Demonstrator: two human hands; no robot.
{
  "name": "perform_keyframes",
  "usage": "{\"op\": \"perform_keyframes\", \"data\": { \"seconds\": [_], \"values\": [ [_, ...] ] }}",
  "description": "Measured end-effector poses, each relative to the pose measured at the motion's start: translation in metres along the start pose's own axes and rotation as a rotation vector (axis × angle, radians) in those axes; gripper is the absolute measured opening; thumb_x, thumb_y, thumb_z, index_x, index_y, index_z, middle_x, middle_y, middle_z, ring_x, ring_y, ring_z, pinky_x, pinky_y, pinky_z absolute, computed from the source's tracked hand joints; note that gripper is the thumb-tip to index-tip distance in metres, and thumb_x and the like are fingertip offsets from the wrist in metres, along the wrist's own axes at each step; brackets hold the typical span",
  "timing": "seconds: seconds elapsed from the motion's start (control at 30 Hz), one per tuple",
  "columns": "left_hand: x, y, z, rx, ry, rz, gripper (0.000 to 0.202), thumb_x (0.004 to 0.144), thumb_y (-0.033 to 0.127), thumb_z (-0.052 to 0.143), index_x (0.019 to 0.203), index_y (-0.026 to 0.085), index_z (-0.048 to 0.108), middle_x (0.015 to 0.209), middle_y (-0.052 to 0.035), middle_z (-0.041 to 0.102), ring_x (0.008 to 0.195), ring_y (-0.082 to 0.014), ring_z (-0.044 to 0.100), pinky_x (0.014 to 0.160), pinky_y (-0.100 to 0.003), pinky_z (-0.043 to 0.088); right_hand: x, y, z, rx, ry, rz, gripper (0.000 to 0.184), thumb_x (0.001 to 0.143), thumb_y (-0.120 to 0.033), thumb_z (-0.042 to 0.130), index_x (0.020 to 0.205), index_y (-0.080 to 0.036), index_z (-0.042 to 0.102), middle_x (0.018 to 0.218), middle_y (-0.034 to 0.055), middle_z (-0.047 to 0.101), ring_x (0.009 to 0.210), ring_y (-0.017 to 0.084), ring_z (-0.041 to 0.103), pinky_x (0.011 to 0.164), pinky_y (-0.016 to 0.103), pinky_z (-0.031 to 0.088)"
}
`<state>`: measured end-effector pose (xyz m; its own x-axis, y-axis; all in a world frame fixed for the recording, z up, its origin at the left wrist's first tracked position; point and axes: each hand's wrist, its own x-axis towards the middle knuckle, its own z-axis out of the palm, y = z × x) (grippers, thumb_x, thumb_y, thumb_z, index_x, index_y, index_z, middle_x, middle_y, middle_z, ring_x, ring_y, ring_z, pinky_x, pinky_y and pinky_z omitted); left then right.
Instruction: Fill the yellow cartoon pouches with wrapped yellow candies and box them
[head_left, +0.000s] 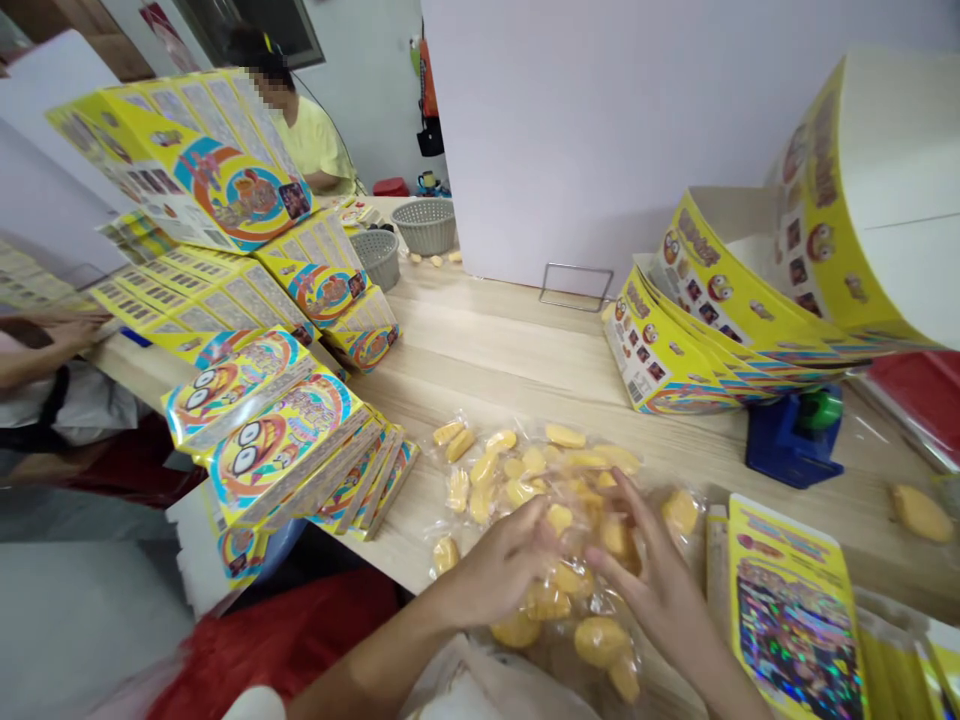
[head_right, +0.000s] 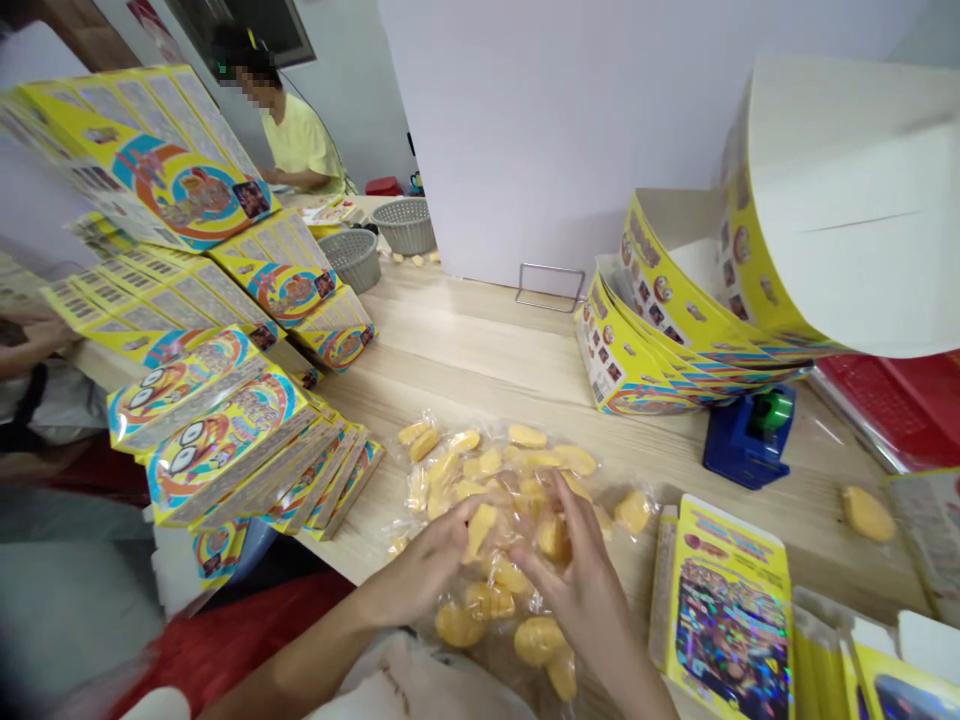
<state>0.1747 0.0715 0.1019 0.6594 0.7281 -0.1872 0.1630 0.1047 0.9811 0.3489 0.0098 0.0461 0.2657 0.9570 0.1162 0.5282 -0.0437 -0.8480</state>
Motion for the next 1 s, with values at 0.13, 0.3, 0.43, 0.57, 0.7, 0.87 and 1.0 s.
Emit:
{"op": "perform_keyframes", "data": {
  "seconds": [0.13, 0.3, 0.43, 0.57, 0.7, 0.87, 1.0],
  "values": [
    [0.0, 0.011, 0.002, -0.226, 0.071, -0.042, 0.029, 0.087, 0.041, 0.046, 0.106, 0.021, 0.056, 0.102, -0.004, 0.06, 0.094, -0.0158, 0.053, 0.087, -0.027, 0.039, -0.015, -0.01, -0.007, -0.043, 0.126, -0.115, 0.048, 0.083, -0.038, 0.051, 0.128, -0.024, 0.044, 0.121, 0.0109, 0.052, 0.116, 0.027, 0.047, 0.096, 0.044, 0.039],
    [-0.003, 0.032, 0.016, -0.381, 0.242, 0.028, 0.022, 0.074, 0.037, 0.066, 0.083, 0.019, 0.059, 0.076, 0.001, 0.06, 0.066, -0.0104, 0.054, 0.062, -0.02, 0.043, -0.028, -0.051, -0.003, 0.191, -0.073, 0.029, 0.046, 0.08, -0.042, 0.056, 0.123, -0.027, 0.049, 0.11, 0.0076, 0.064, 0.099, 0.024, 0.061, 0.083, 0.037, 0.051],
    [-0.008, 0.035, 0.018, -0.474, 0.317, 0.049, 0.027, 0.074, 0.044, 0.064, 0.077, 0.017, 0.06, 0.068, 0.0014, 0.058, 0.059, -0.0094, 0.053, 0.056, -0.02, 0.043, -0.031, -0.07, 0.0, 0.471, -0.096, 0.069, 0.028, 0.085, -0.034, 0.051, 0.112, -0.029, 0.058, 0.075, 0.0004, 0.071, 0.067, 0.018, 0.067, 0.057, 0.025, 0.054],
    [-0.012, 0.031, 0.016, -0.538, 0.319, 0.054, 0.028, 0.077, 0.046, 0.06, 0.078, 0.017, 0.06, 0.064, 0.0008, 0.059, 0.05, -0.0091, 0.052, 0.048, -0.02, 0.042, -0.031, -0.081, -0.011, 0.557, -0.069, -0.008, 0.018, 0.086, -0.025, 0.049, 0.086, -0.032, 0.065, 0.053, -0.0052, 0.065, 0.047, 0.012, 0.061, 0.049, 0.019, 0.051],
    [-0.017, 0.035, 0.016, -0.508, 0.296, 0.109, 0.028, 0.08, 0.044, 0.057, 0.079, 0.017, 0.061, 0.067, -0.0002, 0.061, 0.056, -0.0096, 0.055, 0.053, -0.02, 0.044, -0.036, -0.087, -0.014, 0.543, 0.028, 0.017, 0.015, 0.085, -0.027, 0.051, 0.08, -0.029, 0.064, 0.042, -0.0066, 0.055, 0.033, 0.01, 0.05, 0.033, 0.017, 0.04],
    [-0.026, 0.037, 0.021, -0.466, 0.122, 0.08, 0.042, 0.076, 0.053, 0.057, 0.098, 0.018, 0.06, 0.077, -0.0029, 0.063, 0.054, -0.0108, 0.055, 0.054, -0.023, 0.046, -0.034, -0.088, -0.001, 0.432, -0.094, 0.075, 0.021, 0.085, -0.036, 0.049, 0.08, -0.026, 0.067, 0.047, -0.0038, 0.058, 0.042, 0.012, 0.056, 0.043, 0.019, 0.047],
    [-0.051, -0.019, 0.014, -0.108, 0.543, 0.1, 0.038, 0.085, 0.051, 0.043, 0.098, 0.018, 0.059, 0.07, -0.003, 0.062, 0.058, -0.0148, 0.057, 0.061, -0.028, 0.047, -0.035, -0.07, 0.014, 0.248, -0.277, 0.079, 0.028, 0.083, -0.044, 0.048, 0.098, -0.028, 0.065, 0.078, 0.0017, 0.071, 0.075, 0.019, 0.067, 0.065, 0.025, 0.054]
  ]
}}
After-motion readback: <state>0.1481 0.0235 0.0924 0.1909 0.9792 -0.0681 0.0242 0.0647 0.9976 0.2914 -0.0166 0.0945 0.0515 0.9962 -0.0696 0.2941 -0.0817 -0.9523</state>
